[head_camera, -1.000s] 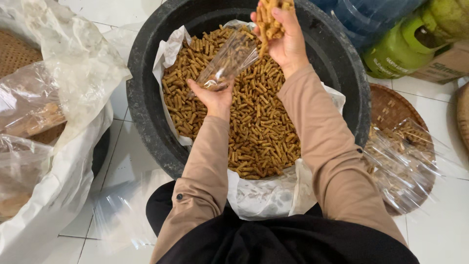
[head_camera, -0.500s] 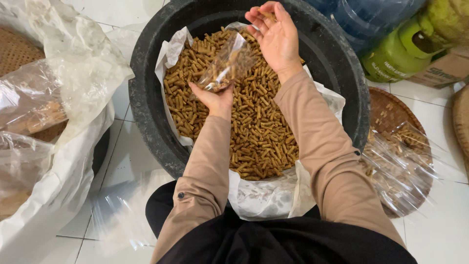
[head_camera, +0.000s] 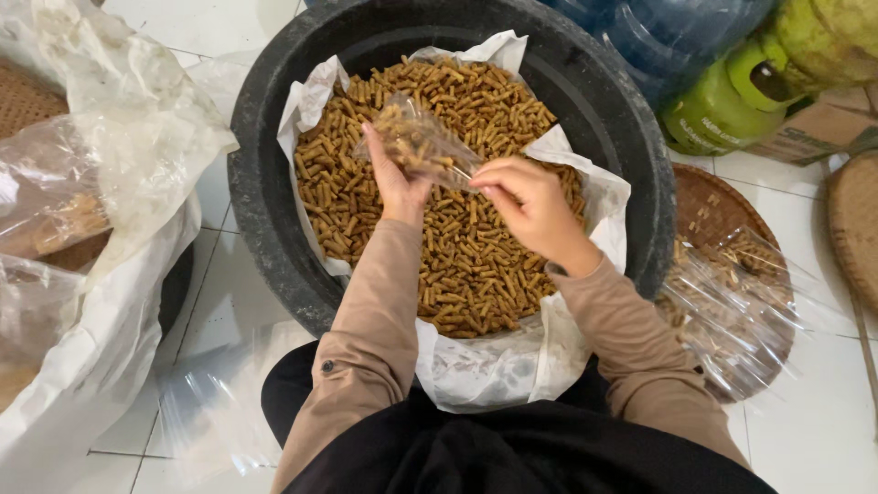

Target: The person sits on the floor beside a large basin filled with brown stick-shaped snack pellets. They open small clear plastic bags one at a time, fill each bag by hand from the basin, and place the filled bags on a woven tray beside them.

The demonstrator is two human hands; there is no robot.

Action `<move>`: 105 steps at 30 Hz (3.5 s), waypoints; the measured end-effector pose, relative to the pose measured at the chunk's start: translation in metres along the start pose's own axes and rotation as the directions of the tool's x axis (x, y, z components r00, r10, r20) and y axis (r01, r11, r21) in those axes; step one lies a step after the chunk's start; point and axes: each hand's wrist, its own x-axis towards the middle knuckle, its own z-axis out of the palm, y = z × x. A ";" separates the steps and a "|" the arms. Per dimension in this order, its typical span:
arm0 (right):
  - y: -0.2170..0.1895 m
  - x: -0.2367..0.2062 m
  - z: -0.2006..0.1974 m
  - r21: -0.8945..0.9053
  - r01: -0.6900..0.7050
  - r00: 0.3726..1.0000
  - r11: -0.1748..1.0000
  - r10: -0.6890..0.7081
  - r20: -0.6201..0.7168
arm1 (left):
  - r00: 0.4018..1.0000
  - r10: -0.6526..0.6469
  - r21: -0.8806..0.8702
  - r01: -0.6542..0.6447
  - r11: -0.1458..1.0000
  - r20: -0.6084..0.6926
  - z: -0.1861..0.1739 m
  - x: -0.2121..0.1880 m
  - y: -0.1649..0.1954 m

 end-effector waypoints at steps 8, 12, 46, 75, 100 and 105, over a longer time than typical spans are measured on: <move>0.022 -0.015 0.003 -0.142 -0.027 0.999 0.990 0.024 -0.023 | 0.873 -0.323 0.282 0.227 0.932 0.364 -0.027 -0.004 -0.057; 0.049 -0.058 -0.044 -0.212 -0.062 0.997 0.975 0.072 0.041 | 0.735 -0.644 0.745 0.303 0.595 0.215 -0.026 -0.056 -0.078; 0.489 -0.503 -0.440 -0.375 -0.912 0.244 0.164 0.954 -0.175 | 0.963 -0.250 0.121 -0.261 -0.958 0.099 -0.125 -0.022 -0.024; 0.426 -0.464 -0.330 -0.680 -0.680 0.718 0.275 0.436 -0.542 | 0.899 -0.398 0.169 -0.428 -0.888 0.181 -0.117 -0.019 -0.022; 0.107 -0.058 -0.098 -0.601 0.031 0.986 0.798 -0.123 -0.112 | 0.192 0.316 0.340 -0.778 -0.528 0.929 0.052 -0.257 0.068; 0.110 -0.035 0.035 -0.275 -0.069 0.939 0.959 0.156 0.306 | 0.314 0.651 0.715 -0.432 -0.550 0.691 -0.090 -0.257 0.193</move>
